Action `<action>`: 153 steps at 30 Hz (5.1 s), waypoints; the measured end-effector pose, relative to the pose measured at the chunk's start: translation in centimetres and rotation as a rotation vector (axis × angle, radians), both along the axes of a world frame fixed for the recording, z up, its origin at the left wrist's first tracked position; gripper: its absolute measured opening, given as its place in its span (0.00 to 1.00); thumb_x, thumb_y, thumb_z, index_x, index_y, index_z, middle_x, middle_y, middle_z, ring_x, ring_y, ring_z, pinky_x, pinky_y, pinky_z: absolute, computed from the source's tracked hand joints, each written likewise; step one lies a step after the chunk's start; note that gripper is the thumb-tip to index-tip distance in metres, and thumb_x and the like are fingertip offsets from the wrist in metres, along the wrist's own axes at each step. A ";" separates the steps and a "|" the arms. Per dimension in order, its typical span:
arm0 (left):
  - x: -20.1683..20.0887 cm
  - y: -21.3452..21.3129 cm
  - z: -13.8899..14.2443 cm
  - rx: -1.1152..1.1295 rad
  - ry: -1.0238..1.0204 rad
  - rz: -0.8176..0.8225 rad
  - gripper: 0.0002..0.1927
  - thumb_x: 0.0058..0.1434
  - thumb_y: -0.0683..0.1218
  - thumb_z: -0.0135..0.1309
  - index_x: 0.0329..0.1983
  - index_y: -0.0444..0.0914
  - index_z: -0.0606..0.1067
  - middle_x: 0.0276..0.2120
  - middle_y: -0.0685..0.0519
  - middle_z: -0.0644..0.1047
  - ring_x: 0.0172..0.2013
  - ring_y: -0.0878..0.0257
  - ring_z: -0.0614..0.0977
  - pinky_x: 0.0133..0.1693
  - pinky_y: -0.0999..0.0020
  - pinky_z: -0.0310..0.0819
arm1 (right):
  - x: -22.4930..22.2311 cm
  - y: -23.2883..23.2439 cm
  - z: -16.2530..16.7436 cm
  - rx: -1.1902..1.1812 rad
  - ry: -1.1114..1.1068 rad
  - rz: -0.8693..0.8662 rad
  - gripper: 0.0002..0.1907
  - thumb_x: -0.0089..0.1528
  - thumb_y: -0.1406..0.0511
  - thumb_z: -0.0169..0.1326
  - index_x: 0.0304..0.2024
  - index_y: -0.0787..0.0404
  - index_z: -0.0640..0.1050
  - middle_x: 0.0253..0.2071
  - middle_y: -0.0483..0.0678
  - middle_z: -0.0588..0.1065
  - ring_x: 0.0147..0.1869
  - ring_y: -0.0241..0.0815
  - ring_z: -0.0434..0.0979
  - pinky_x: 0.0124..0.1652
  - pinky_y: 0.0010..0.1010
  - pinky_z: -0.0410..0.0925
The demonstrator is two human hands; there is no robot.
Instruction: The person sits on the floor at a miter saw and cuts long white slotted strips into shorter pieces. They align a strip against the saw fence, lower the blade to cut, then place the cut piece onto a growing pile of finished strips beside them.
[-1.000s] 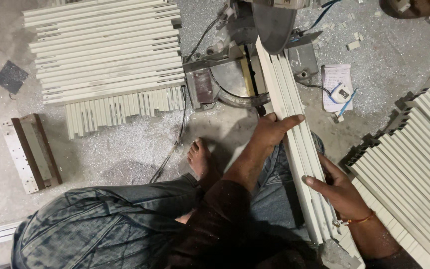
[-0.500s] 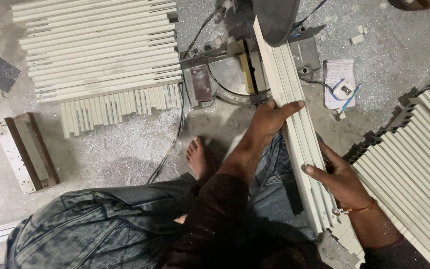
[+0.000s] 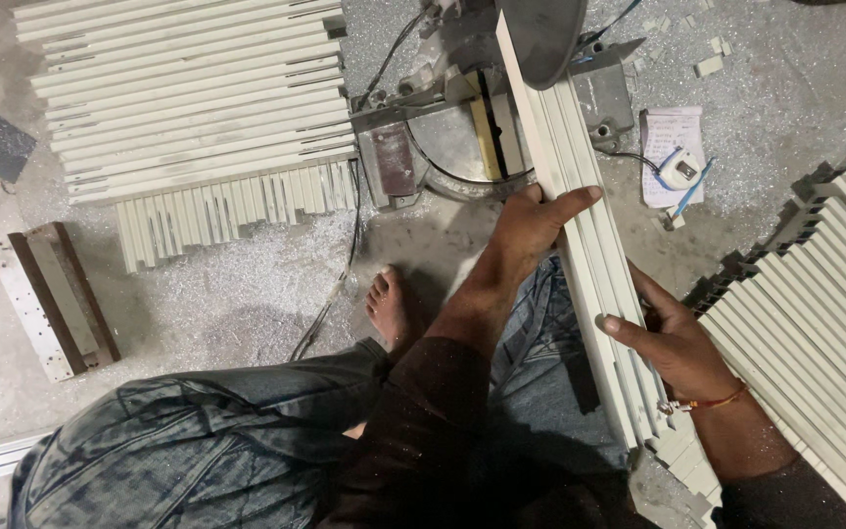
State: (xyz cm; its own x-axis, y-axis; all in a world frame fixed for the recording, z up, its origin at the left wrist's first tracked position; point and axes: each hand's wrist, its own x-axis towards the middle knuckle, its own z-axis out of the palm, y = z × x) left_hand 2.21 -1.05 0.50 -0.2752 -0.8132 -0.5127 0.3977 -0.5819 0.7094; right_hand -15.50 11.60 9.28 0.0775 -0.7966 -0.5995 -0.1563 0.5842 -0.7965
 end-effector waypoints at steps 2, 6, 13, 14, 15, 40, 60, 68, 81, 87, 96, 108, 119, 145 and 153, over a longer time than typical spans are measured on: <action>-0.2 0.5 -0.6 -0.013 0.057 0.020 0.27 0.55 0.49 0.67 0.51 0.25 0.76 0.41 0.39 0.82 0.39 0.52 0.85 0.42 0.60 0.82 | -0.2 0.4 -0.2 0.025 0.042 0.001 0.43 0.56 0.65 0.61 0.74 0.57 0.63 0.61 0.52 0.76 0.59 0.41 0.77 0.53 0.35 0.72; -0.8 2.5 -1.7 0.120 0.111 -0.019 0.29 0.55 0.49 0.66 0.53 0.26 0.74 0.44 0.39 0.81 0.42 0.50 0.85 0.44 0.56 0.83 | -0.9 2.4 -0.8 0.048 0.088 0.009 0.42 0.57 0.64 0.62 0.73 0.59 0.64 0.62 0.54 0.75 0.62 0.42 0.75 0.55 0.36 0.70; -5.9 8.4 -1.7 0.293 0.108 -0.101 0.30 0.55 0.50 0.66 0.56 0.30 0.72 0.43 0.44 0.80 0.43 0.52 0.84 0.43 0.54 0.83 | -7.2 9.1 -0.4 0.140 0.099 0.061 0.47 0.55 0.58 0.63 0.74 0.55 0.59 0.67 0.52 0.71 0.70 0.44 0.69 0.61 0.41 0.66; -7.2 9.5 -1.5 0.305 0.104 -0.095 0.29 0.54 0.49 0.67 0.55 0.31 0.72 0.42 0.45 0.80 0.42 0.53 0.84 0.42 0.55 0.83 | -8.2 10.4 -0.2 0.198 0.109 0.046 0.47 0.55 0.58 0.63 0.74 0.54 0.59 0.67 0.52 0.71 0.70 0.45 0.69 0.62 0.41 0.66; -8.6 10.6 -1.4 0.317 0.100 -0.092 0.28 0.54 0.48 0.67 0.53 0.31 0.72 0.41 0.47 0.80 0.41 0.54 0.84 0.41 0.56 0.84 | -9.4 11.3 0.1 0.258 0.117 0.027 0.47 0.54 0.57 0.63 0.74 0.53 0.59 0.66 0.52 0.72 0.70 0.45 0.69 0.63 0.42 0.67; -15.7 20.7 -0.7 0.128 0.013 -0.393 0.44 0.58 0.54 0.62 0.72 0.35 0.56 0.55 0.45 0.72 0.54 0.55 0.77 0.55 0.55 0.74 | -26.4 28.1 -8.2 0.120 1.048 0.144 0.29 0.53 0.58 0.68 0.57 0.52 0.77 0.35 0.51 0.78 0.41 0.48 0.76 0.43 0.40 0.72; -15.1 21.2 -5.0 0.109 0.244 -0.406 0.30 0.65 0.42 0.54 0.69 0.40 0.59 0.60 0.45 0.72 0.58 0.55 0.76 0.54 0.57 0.74 | -32.5 28.7 -14.2 -0.267 1.464 -0.085 0.46 0.46 0.64 0.70 0.66 0.59 0.69 0.64 0.58 0.68 0.62 0.59 0.71 0.57 0.52 0.67; -15.5 21.3 -5.7 -0.003 0.223 -0.433 0.31 0.63 0.35 0.56 0.69 0.38 0.61 0.59 0.43 0.73 0.48 0.59 0.74 0.49 0.60 0.76 | -33.8 27.4 -13.5 -0.183 1.453 0.106 0.53 0.44 0.60 0.71 0.70 0.56 0.64 0.63 0.52 0.69 0.69 0.55 0.66 0.62 0.52 0.64; -15.6 20.4 -2.5 0.101 0.043 -0.523 0.38 0.63 0.42 0.57 0.73 0.35 0.54 0.60 0.43 0.73 0.54 0.55 0.77 0.53 0.59 0.77 | -30.2 29.5 -12.6 -0.038 1.325 0.171 0.48 0.40 0.49 0.74 0.57 0.61 0.71 0.53 0.55 0.71 0.60 0.55 0.71 0.56 0.46 0.70; -15.5 20.5 -2.8 0.084 0.077 -0.509 0.40 0.63 0.43 0.59 0.74 0.37 0.54 0.61 0.43 0.72 0.55 0.55 0.77 0.53 0.58 0.76 | -27.5 30.1 -10.9 -0.159 1.298 0.082 0.49 0.41 0.49 0.71 0.61 0.57 0.71 0.57 0.57 0.71 0.59 0.55 0.72 0.56 0.47 0.71; -14.6 21.5 -3.3 -0.062 0.133 -0.574 0.40 0.62 0.48 0.61 0.74 0.36 0.58 0.61 0.41 0.72 0.57 0.56 0.76 0.56 0.60 0.75 | -26.2 25.4 -9.5 -0.076 1.262 0.379 0.68 0.36 0.43 0.73 0.71 0.61 0.59 0.70 0.63 0.61 0.73 0.58 0.63 0.63 0.44 0.66; -13.7 21.7 -3.7 -0.956 -0.162 -1.061 0.46 0.57 0.67 0.60 0.71 0.36 0.66 0.57 0.38 0.78 0.60 0.49 0.80 0.58 0.59 0.77 | -22.7 21.5 -12.0 0.450 1.364 0.590 0.63 0.40 0.45 0.73 0.73 0.58 0.62 0.51 0.54 0.75 0.53 0.48 0.79 0.52 0.38 0.78; -7.4 19.8 11.5 -1.966 -1.065 -1.066 0.29 0.66 0.60 0.43 0.70 0.56 0.63 0.67 0.46 0.65 0.70 0.48 0.65 0.71 0.50 0.56 | -12.5 16.3 -1.3 -0.022 1.168 0.580 0.59 0.33 0.50 0.75 0.66 0.50 0.68 0.50 0.51 0.74 0.53 0.48 0.79 0.53 0.39 0.76; 40.8 10.6 36.8 -0.117 -2.431 -1.095 0.50 0.46 0.62 0.71 0.72 0.58 0.62 0.59 0.42 0.72 0.59 0.46 0.74 0.60 0.42 0.68 | 7.0 7.2 -1.3 -0.990 0.542 0.713 0.38 0.52 0.47 0.62 0.59 0.59 0.72 0.64 0.57 0.67 0.69 0.59 0.63 0.63 0.53 0.56; 40.3 -3.3 15.3 0.161 -1.826 -0.062 0.60 0.53 0.66 0.66 0.79 0.54 0.41 0.74 0.30 0.45 0.71 0.30 0.50 0.66 0.28 0.49 | 4.7 6.2 -6.1 -0.902 0.762 0.553 0.29 0.50 0.46 0.61 0.48 0.53 0.79 0.57 0.44 0.74 0.69 0.49 0.65 0.65 0.52 0.56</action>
State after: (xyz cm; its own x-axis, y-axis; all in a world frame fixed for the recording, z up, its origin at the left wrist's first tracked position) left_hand 42.48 -4.34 15.84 0.6269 -0.7430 -0.2344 -0.7390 -0.6624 0.1231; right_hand -10.82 17.78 3.15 0.4027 -0.9111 0.0885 -0.7860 -0.3937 -0.4766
